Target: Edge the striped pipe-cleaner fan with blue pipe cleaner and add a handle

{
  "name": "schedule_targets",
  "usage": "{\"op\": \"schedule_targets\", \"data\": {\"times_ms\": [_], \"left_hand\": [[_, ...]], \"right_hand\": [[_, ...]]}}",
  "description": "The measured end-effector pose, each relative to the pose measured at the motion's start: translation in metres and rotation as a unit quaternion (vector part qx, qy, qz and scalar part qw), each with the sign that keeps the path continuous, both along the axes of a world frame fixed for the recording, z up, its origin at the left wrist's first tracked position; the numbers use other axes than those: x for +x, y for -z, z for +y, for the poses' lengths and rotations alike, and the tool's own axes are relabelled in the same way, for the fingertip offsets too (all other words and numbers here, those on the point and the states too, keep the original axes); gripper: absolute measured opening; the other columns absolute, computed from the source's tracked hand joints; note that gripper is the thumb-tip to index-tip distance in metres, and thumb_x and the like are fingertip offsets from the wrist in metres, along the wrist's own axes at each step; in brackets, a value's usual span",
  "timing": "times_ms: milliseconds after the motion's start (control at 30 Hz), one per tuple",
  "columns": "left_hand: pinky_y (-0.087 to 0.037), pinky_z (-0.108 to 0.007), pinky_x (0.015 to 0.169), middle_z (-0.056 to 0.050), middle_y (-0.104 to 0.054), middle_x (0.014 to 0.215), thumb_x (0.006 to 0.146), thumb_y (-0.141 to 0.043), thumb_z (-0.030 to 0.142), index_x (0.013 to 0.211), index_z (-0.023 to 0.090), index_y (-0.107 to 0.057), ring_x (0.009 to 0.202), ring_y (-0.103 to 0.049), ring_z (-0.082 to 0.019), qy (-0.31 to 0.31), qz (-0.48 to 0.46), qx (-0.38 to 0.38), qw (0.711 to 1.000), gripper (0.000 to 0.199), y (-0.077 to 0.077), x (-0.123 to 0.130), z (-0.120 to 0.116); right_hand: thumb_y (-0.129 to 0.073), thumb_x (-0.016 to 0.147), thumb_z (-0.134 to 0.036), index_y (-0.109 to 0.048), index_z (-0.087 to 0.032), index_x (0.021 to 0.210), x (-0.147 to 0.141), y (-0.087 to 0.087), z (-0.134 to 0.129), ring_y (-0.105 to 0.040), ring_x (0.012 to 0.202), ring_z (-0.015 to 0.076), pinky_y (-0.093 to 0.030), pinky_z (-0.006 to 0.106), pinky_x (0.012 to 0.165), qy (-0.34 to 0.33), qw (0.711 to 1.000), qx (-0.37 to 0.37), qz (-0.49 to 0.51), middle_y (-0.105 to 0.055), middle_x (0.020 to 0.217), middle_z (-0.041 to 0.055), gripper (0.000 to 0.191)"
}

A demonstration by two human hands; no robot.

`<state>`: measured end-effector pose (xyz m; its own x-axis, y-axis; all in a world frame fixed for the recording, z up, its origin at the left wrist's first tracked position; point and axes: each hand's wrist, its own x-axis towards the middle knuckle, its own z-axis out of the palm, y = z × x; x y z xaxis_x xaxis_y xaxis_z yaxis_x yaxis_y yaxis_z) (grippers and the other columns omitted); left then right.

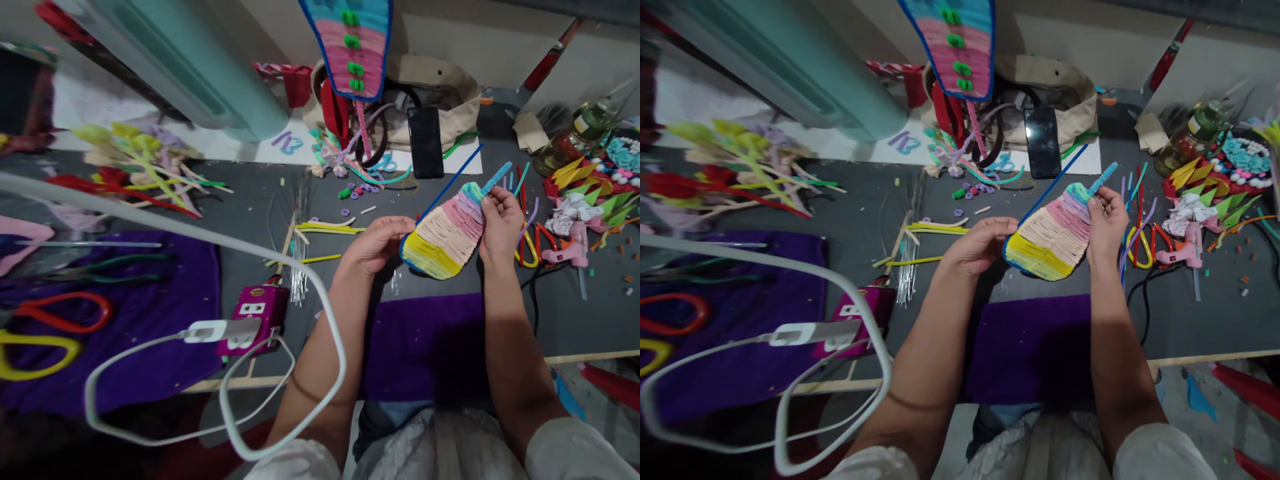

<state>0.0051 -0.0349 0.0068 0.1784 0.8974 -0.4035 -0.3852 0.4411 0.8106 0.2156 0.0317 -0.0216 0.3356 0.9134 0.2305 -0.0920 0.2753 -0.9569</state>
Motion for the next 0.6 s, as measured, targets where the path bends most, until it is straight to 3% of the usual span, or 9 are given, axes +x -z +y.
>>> {"op": "schedule_targets", "data": {"times_ms": [333, 600], "left_hand": [[-0.042, -0.023, 0.055, 0.003, -0.061, 0.056, 0.054, -0.082, 0.026, 0.058, 0.017, -0.065, 0.051, -0.052, -0.010, 0.005, -0.011, -0.007, 1.000, 0.019, 0.0059, 0.0017, 0.0010], [-0.047, -0.025, 0.062, -0.001, -0.070, 0.067, 0.054, -0.086, 0.030, 0.072, 0.014, -0.074, 0.059, -0.060, -0.013, 0.037, -0.005, 0.003, 0.999, 0.027, 0.0064, 0.0029, 0.0006]], "right_hand": [[-0.075, 0.076, -0.036, -0.066, -0.024, 0.099, 0.0030, 0.0027, 0.0022, -0.061, 0.088, 0.0157, -0.054, 0.034, 0.085, 0.000, 1.000, -0.006, -0.006, -0.063, 0.090, -0.0005, 0.027], [-0.076, 0.075, -0.029, -0.067, -0.023, 0.100, 0.0065, 0.0048, 0.0059, -0.062, 0.089, 0.0152, -0.054, 0.034, 0.089, -0.006, 1.000, 0.000, 0.003, -0.063, 0.088, -0.0009, 0.027]]}}
